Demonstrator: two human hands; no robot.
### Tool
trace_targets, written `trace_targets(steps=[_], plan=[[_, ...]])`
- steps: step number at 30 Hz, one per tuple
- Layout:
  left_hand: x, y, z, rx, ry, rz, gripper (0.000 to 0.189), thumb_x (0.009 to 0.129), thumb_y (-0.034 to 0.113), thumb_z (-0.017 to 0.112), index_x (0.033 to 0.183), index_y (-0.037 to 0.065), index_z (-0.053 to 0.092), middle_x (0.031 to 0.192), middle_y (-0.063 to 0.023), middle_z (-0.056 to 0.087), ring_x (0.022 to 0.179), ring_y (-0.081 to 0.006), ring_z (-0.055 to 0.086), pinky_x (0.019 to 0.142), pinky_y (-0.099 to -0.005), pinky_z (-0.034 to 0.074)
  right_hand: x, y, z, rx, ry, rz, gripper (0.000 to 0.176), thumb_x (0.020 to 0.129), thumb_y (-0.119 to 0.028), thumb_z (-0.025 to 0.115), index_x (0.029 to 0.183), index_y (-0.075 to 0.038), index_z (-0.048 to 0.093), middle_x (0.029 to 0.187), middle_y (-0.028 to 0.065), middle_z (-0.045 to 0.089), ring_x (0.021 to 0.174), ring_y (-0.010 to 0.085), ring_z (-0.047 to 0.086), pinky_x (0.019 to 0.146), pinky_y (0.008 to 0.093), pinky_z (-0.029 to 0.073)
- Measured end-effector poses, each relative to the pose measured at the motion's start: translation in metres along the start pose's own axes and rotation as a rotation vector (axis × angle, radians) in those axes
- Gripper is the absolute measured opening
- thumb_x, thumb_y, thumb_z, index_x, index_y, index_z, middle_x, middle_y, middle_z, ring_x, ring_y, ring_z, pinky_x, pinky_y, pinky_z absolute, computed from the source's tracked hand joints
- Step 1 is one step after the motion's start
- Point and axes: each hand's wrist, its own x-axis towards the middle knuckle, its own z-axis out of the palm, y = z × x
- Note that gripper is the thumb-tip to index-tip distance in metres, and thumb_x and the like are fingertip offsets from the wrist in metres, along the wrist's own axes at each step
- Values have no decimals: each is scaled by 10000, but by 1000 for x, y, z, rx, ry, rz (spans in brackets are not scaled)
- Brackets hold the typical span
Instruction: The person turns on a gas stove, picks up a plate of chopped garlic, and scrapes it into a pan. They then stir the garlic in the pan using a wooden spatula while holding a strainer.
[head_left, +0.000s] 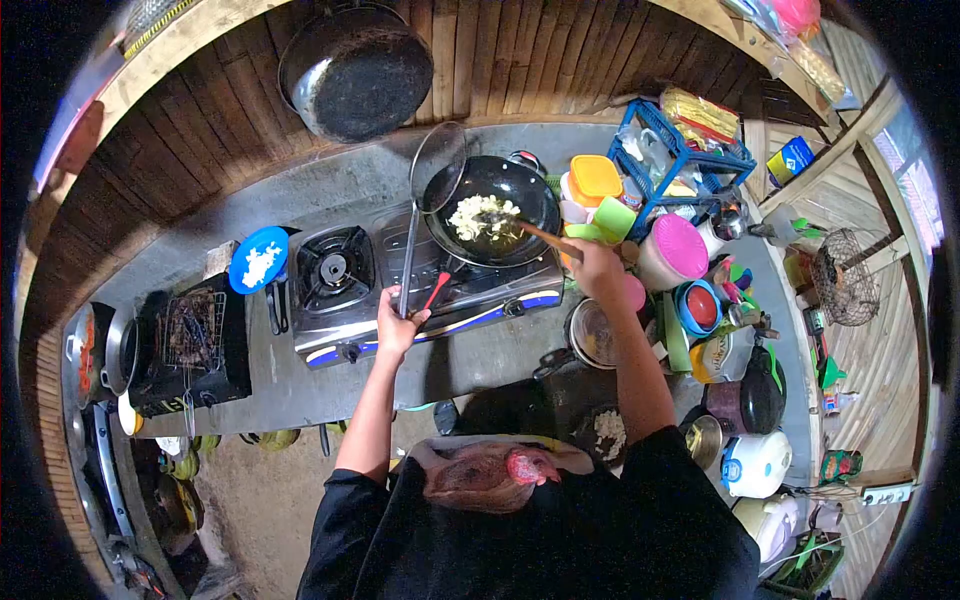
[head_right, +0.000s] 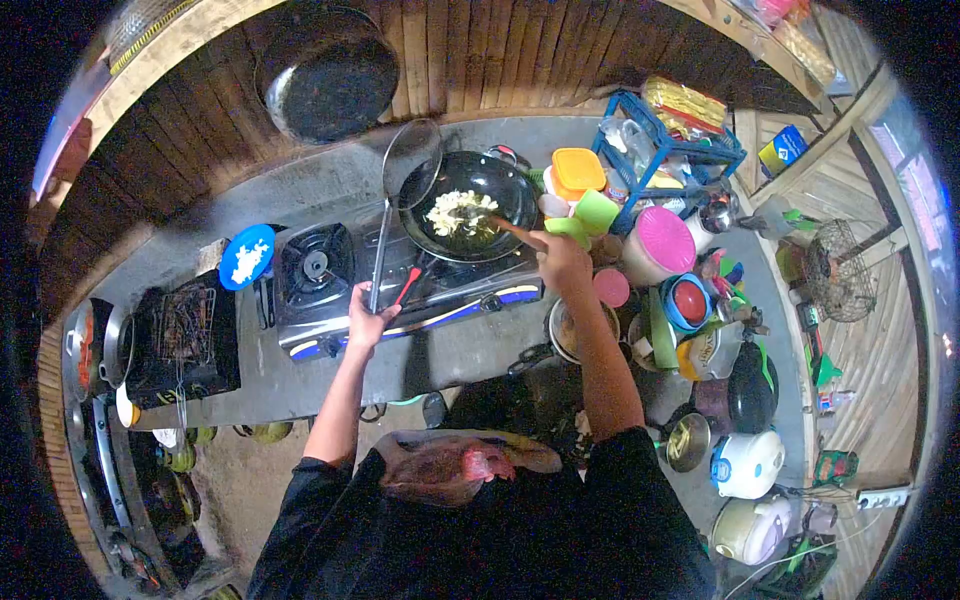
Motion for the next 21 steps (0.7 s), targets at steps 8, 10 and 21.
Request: trace_targets(steps=[8,10,21], plan=[[-7,17,-1,68,12,48,582,612,-3,780,1065,76,422,693,6,491,589,-92,459,538,-256,411,4,57,49,-48,320,13,272,805,-170,511,1039,-50,583,767,210,600,750,388,583,673,452,473],[-3,6,1,52,18,111,584,611,-3,781,1066,74,422,692,7,491,592,-91,461,541,-255,412,2,52,55,-13,203,68,271,810,-170,527,1034,-30,585,816,228,601,782,395,581,692,442,469],[-6,11,-1,24,0,54,576,617,-4,778,1062,75,420,725,1,518,609,-87,470,560,-251,422,1,50,47,564,-193,208,342,858,-292,535,1026,-4,610,792,179,628,772,249,623,697,338,456]])
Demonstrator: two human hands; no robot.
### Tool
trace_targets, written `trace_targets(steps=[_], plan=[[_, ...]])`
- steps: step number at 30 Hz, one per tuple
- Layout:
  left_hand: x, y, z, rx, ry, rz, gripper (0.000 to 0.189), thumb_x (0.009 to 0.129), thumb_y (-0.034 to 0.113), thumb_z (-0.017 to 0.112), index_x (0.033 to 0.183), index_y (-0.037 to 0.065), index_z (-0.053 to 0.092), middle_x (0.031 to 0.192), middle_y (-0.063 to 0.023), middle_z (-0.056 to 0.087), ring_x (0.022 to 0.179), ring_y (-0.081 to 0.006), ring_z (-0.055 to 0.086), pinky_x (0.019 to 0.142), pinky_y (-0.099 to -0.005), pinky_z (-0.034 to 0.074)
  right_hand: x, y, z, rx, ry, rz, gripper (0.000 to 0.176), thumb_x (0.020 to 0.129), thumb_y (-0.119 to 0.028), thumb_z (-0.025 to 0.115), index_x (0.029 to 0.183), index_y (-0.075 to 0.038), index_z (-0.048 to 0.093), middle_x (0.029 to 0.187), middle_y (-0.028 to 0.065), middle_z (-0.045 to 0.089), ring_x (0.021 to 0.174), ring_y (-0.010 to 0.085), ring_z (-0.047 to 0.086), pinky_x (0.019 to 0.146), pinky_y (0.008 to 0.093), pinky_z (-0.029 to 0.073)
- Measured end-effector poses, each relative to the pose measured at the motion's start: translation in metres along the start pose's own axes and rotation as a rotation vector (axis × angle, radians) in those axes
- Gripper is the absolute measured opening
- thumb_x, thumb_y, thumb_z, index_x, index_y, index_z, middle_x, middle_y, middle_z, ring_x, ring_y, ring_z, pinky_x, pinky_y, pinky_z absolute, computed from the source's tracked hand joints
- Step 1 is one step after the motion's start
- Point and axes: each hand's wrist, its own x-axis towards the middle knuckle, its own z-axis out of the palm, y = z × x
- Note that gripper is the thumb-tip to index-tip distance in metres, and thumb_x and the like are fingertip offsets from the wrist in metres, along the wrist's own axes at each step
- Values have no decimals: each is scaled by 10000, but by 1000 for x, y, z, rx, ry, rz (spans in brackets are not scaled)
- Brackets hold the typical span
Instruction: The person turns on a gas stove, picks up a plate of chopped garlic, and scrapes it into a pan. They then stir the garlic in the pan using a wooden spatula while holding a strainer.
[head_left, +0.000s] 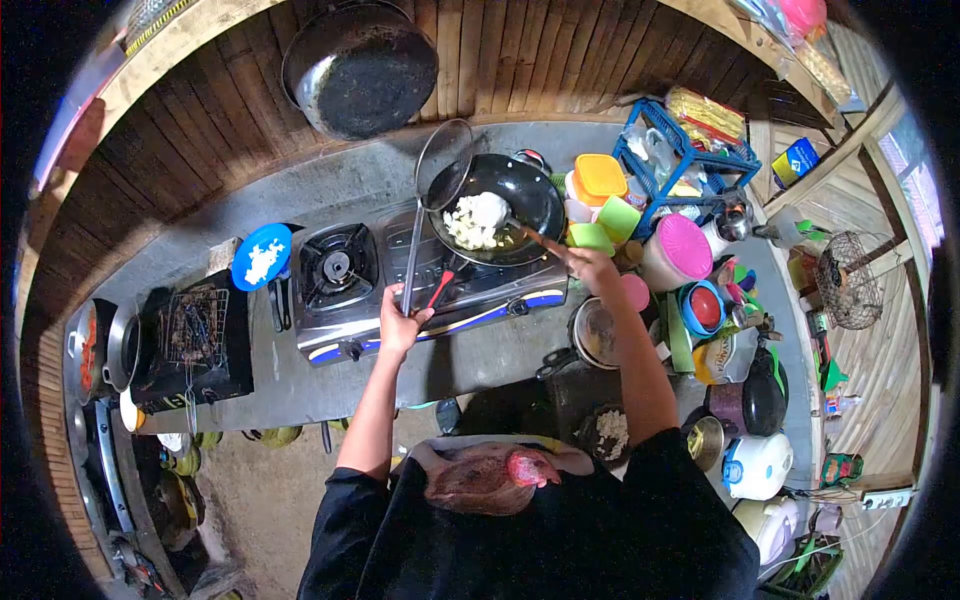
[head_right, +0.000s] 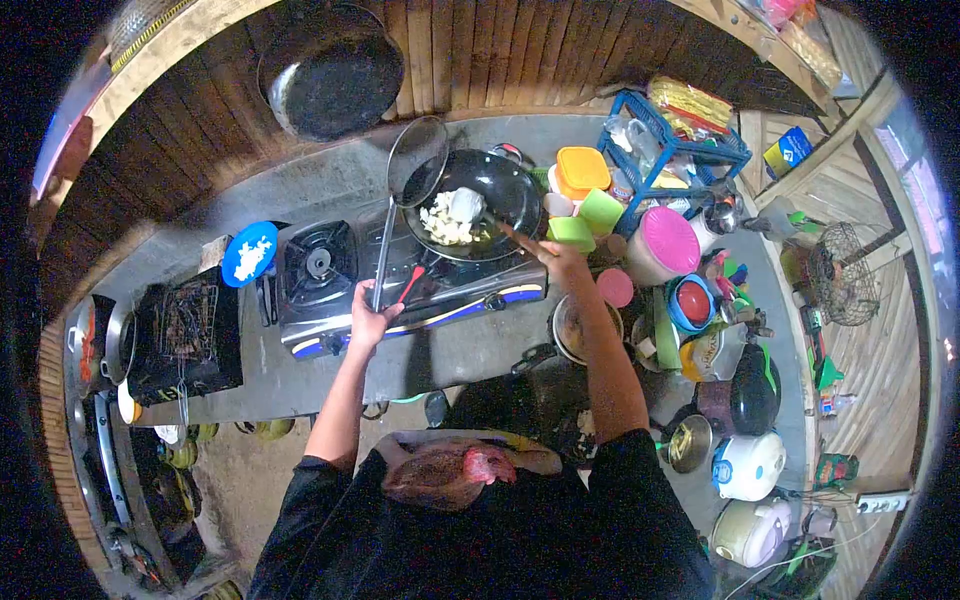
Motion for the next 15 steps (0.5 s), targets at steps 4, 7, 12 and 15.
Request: trace_targets(steps=[4,7,12,15], plan=[[3,-6,1,-33,1,20,574,615,-5,778,1057,82,422,712,5,516,608,-87,472,558,-251,420,21,-1,-10,-322,67,31,327,856,-273,528,1060,-28,601,907,131,651,858,238,619,750,346,458],[4,-9,2,-23,5,14,578,610,-6,780,1057,89,426,707,8,507,604,-89,467,558,-251,418,43,9,-1,-413,113,49,351,861,-293,527,1095,-37,582,955,153,638,911,269,612,778,365,454],[3,-5,1,1,17,15,583,604,-5,782,1060,93,432,682,20,473,587,-94,450,548,-254,411,61,40,37,-127,278,-186,311,852,-247,553,1081,-41,596,646,94,616,574,262,581,555,371,450],[3,-5,1,-16,7,-18,590,601,0,785,1064,96,433,667,25,456,581,-95,445,542,-257,407,36,-18,18,267,-166,369,345,881,-213,536,1193,-67,544,582,-58,408,501,32,379,447,198,296]])
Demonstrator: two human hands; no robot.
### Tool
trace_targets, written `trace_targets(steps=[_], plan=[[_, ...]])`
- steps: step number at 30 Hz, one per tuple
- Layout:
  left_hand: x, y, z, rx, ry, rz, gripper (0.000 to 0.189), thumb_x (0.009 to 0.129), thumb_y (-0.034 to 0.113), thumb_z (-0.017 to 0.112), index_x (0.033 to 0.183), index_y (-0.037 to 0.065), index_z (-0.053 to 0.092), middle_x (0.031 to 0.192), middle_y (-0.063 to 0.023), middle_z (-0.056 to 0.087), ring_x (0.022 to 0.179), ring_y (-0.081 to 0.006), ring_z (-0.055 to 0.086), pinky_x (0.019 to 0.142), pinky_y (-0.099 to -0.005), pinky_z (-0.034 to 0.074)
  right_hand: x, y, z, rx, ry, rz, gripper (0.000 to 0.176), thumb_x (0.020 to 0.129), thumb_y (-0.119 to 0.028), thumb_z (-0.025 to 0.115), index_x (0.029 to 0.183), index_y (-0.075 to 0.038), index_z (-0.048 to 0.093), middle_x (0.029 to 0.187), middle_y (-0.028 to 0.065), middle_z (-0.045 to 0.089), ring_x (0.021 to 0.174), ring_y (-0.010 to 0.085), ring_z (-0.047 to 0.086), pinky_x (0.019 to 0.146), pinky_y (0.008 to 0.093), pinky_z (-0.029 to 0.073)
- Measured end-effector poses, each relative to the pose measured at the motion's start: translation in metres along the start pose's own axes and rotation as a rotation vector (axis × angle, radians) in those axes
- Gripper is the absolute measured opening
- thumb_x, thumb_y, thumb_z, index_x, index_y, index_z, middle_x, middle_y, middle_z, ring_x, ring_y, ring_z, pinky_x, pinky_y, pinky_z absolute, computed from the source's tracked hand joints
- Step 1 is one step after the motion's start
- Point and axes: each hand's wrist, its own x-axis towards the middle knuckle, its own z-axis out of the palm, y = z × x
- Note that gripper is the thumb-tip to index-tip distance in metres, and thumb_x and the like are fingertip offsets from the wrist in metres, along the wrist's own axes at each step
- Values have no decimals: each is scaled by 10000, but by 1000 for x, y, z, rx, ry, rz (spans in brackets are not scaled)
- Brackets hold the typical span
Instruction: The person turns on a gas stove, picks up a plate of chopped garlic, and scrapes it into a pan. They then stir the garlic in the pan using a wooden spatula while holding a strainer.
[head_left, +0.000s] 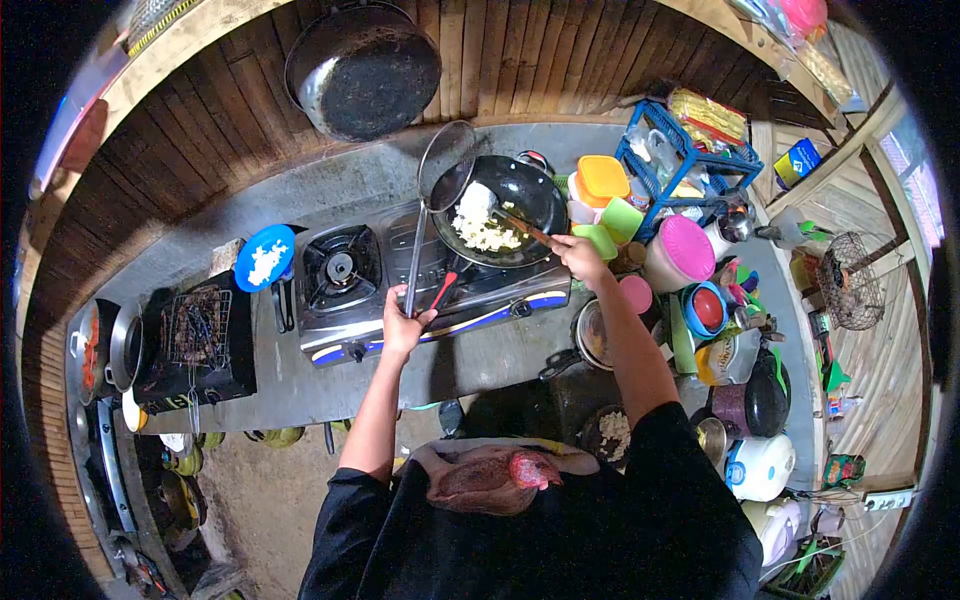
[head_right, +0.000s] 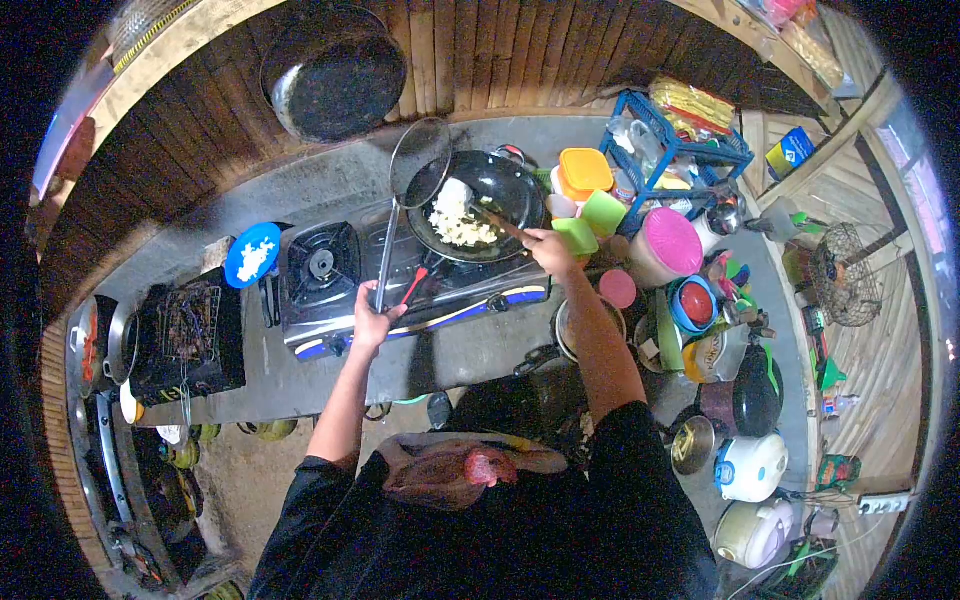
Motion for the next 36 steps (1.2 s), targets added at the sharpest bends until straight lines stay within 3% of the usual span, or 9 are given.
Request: trace_targets(steps=[4,6,7,10,14,19,25,29,36], plan=[[-2,6,0,21,17,52,592,601,-7,785,1065,89,430,670,21,465,583,-93,448,542,-253,407,2,18,-18,-137,-31,-243,331,863,-197,551,1163,-57,562,622,-24,501,530,70,452,484,237,373],[-4,10,0,48,24,104,592,602,-10,783,1066,86,429,673,19,468,585,-92,449,541,-251,407,-4,18,-22,-442,170,-596,309,833,-169,563,1119,-54,583,702,62,609,599,174,563,564,308,451],[-4,11,0,53,20,88,590,602,-14,783,1064,82,428,680,18,476,588,-90,453,542,-249,407,-9,14,-20,-443,174,-593,309,833,-169,563,1119,-54,583,702,62,609,599,174,563,564,308,451],[-2,7,0,46,4,66,590,603,-22,779,1063,77,423,696,13,493,596,-88,460,546,-245,410,-26,-10,1,-631,384,-623,321,792,-140,563,1105,-68,585,884,196,618,793,357,595,658,394,481],[-3,7,2,-25,-6,49,595,604,-40,771,1063,73,411,721,5,522,605,-85,469,560,-241,419,-34,-24,28,-877,417,-605,371,787,-97,536,1153,-37,533,855,205,549,706,377,597,632,440,498],[-2,10,0,-12,-24,0,593,602,-48,768,1057,70,406,726,5,525,613,-84,475,566,-240,422,-43,-22,47,-881,388,-593,370,780,-90,531,1144,-23,530,895,199,554,700,371,597,636,442,497],[-2,10,-2,15,-9,-18,611,597,-31,777,1062,81,397,694,15,492,595,-83,458,541,-249,413,-69,-41,23,-767,340,-783,323,727,-54,537,1043,-8,586,813,197,556,751,358,582,655,447,479],[-2,7,-1,29,-13,3,624,601,-24,778,1076,90,390,670,20,460,575,-87,436,525,-253,408,-49,-41,30,-779,440,-585,330,764,-62,529,1083,21,551,880,229,554,769,384,586,676,454,486],[-2,13,-1,42,4,55,637,583,-29,790,1072,91,399,684,27,441,601,-83,428,544,-246,404,-31,-37,59,-716,378,-540,401,782,-65,528,1177,-1,493,941,283,544,767,424,586,686,469,492]])
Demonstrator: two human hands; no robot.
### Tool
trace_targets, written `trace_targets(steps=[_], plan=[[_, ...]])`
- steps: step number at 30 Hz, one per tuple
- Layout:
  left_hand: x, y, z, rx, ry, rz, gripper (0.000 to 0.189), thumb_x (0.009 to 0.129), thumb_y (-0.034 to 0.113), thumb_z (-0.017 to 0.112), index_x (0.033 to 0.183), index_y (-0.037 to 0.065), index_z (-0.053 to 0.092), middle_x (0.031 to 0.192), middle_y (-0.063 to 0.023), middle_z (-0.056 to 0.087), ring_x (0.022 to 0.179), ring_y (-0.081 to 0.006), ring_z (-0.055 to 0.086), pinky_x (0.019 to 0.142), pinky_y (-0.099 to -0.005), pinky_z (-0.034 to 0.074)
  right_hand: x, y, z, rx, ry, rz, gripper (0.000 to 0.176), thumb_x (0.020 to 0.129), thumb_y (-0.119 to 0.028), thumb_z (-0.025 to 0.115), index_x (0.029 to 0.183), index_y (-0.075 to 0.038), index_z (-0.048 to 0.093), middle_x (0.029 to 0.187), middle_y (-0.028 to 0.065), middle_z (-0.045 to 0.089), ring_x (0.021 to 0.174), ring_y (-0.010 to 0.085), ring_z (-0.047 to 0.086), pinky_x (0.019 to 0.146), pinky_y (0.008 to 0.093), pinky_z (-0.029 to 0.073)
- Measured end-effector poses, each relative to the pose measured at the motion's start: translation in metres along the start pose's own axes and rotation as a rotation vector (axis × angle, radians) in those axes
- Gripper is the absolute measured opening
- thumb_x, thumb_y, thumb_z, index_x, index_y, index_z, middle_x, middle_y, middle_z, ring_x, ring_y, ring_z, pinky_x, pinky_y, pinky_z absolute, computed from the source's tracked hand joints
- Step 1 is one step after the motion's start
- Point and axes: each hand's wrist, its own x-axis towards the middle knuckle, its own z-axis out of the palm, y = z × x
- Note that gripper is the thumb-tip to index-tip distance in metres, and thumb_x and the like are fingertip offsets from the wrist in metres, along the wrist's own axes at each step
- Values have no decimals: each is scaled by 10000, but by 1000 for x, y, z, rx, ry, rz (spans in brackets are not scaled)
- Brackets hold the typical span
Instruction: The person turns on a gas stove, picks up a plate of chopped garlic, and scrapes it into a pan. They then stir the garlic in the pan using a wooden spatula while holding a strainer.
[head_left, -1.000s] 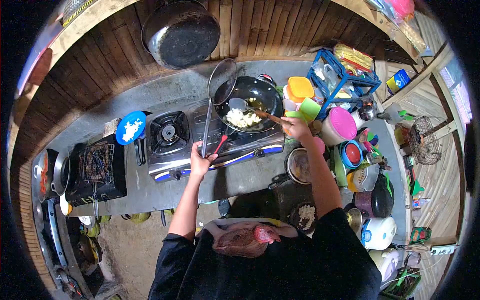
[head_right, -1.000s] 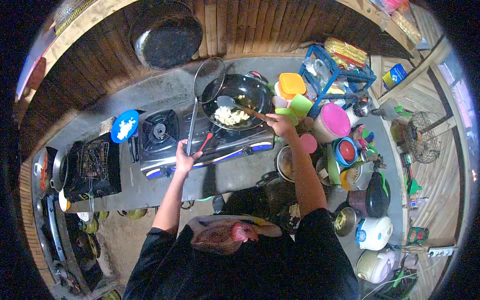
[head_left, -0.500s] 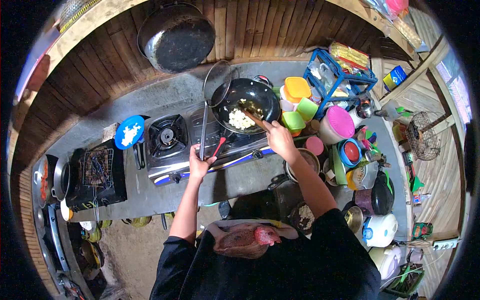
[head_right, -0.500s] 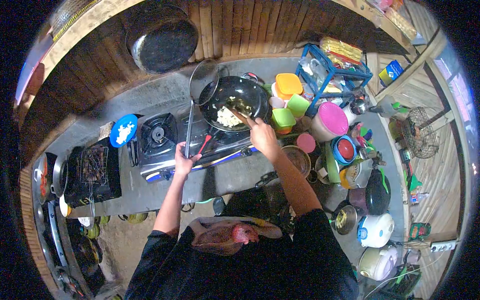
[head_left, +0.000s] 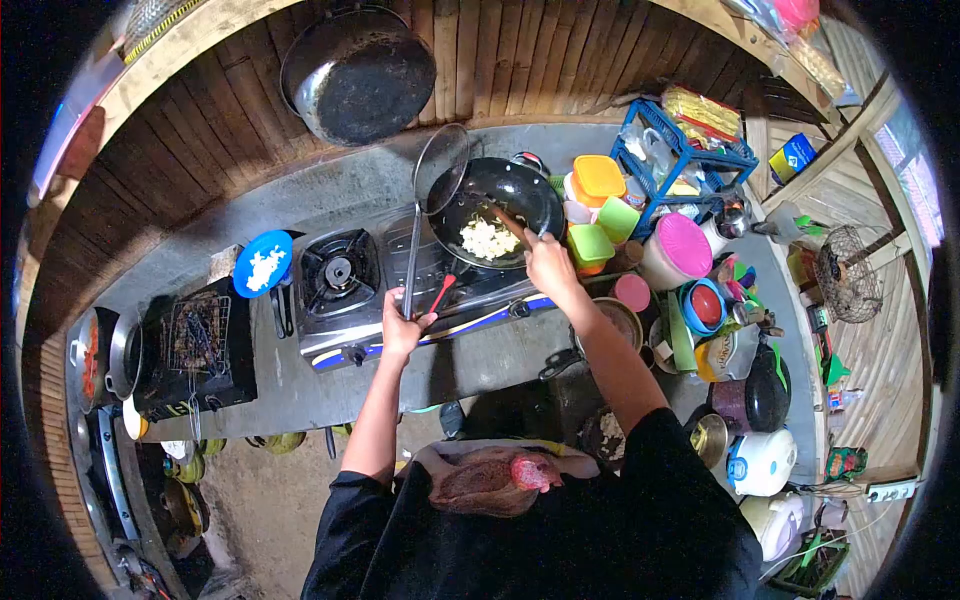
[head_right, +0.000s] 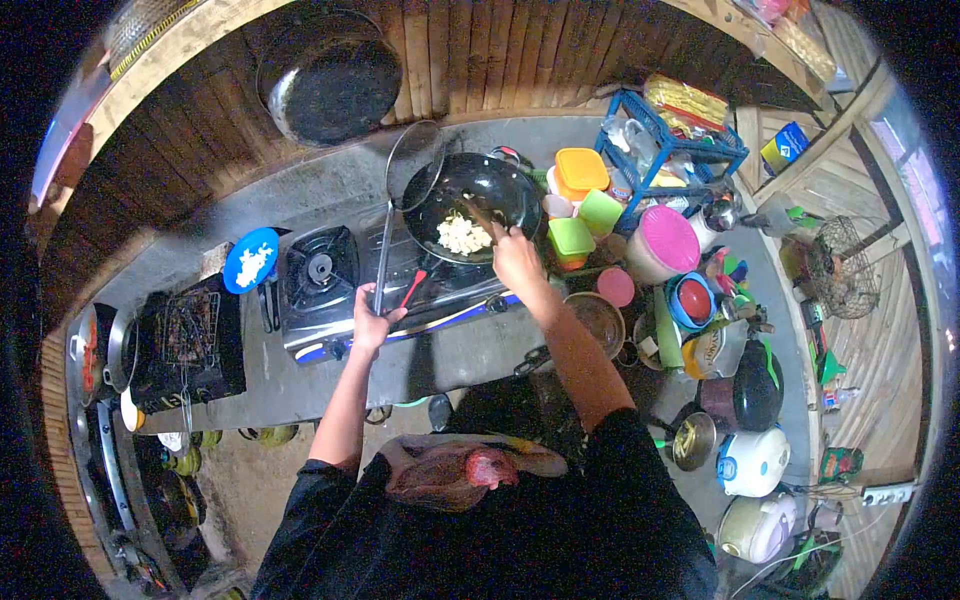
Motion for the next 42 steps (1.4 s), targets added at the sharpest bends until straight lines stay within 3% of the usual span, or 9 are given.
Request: trace_targets(steps=[7,11,21,26,28,32,34,40,42], plan=[[0,-5,-1,-35,-11,-51,632,578,-29,794,1063,89,406,686,31,434,591,-85,413,541,-245,393,-31,8,-22,118,-32,-165,410,724,-48,574,1131,-3,539,883,241,564,764,402,581,685,453,485],[1,-7,-2,-15,-24,-63,625,585,-21,791,1065,92,407,681,28,446,593,-85,429,550,-245,398,-33,17,-50,33,-25,-138,410,701,-39,577,1110,-60,578,870,217,574,803,368,574,718,412,478],[2,-10,-2,-16,-61,-92,647,564,34,821,1064,110,417,737,34,460,639,-85,432,578,-253,406,-39,7,-42,82,63,-181,366,733,-40,543,1091,-89,597,825,160,518,733,359,563,654,439,465],[0,-8,4,38,-35,-71,646,572,4,804,1072,91,406,658,26,438,573,-92,427,533,-255,392,-56,45,-59,-106,19,-92,379,727,-70,564,1100,-130,599,846,133,543,753,328,587,644,411,481],[1,-13,7,7,-51,16,654,572,3,804,1081,89,403,652,28,430,570,-92,424,523,-258,389,-62,39,-73,-188,44,-31,351,742,-79,562,1083,-148,609,880,133,567,756,340,594,662,429,492],[0,-13,13,-9,-78,-21,650,578,0,800,1085,89,402,646,31,421,563,-90,414,514,-254,383,-69,28,-102,-126,76,56,338,747,-75,582,1072,-158,629,925,171,602,826,352,590,722,433,476],[-1,-13,15,-61,-138,-107,659,584,22,806,1095,117,401,785,8,493,674,-105,458,595,-263,419,-72,23,-120,-204,-72,204,374,756,-78,537,1103,-192,620,995,191,581,836,356,594,737,450,473],[-4,-6,22,-27,-123,-108,678,574,48,819,1108,101,403,755,17,472,669,-106,460,601,-256,417,-73,17,-139,-301,-37,81,347,742,-45,511,1024,-182,661,1020,201,577,804,334,615,703,440,492],[-5,-5,22,-38,-131,-123,677,572,51,821,1105,99,406,759,18,474,669,-102,459,601,-252,416,-64,15,-119,-348,-110,143,346,741,-42,509,1028,-172,652,1005,196,581,775,334,617,677,437,498]])
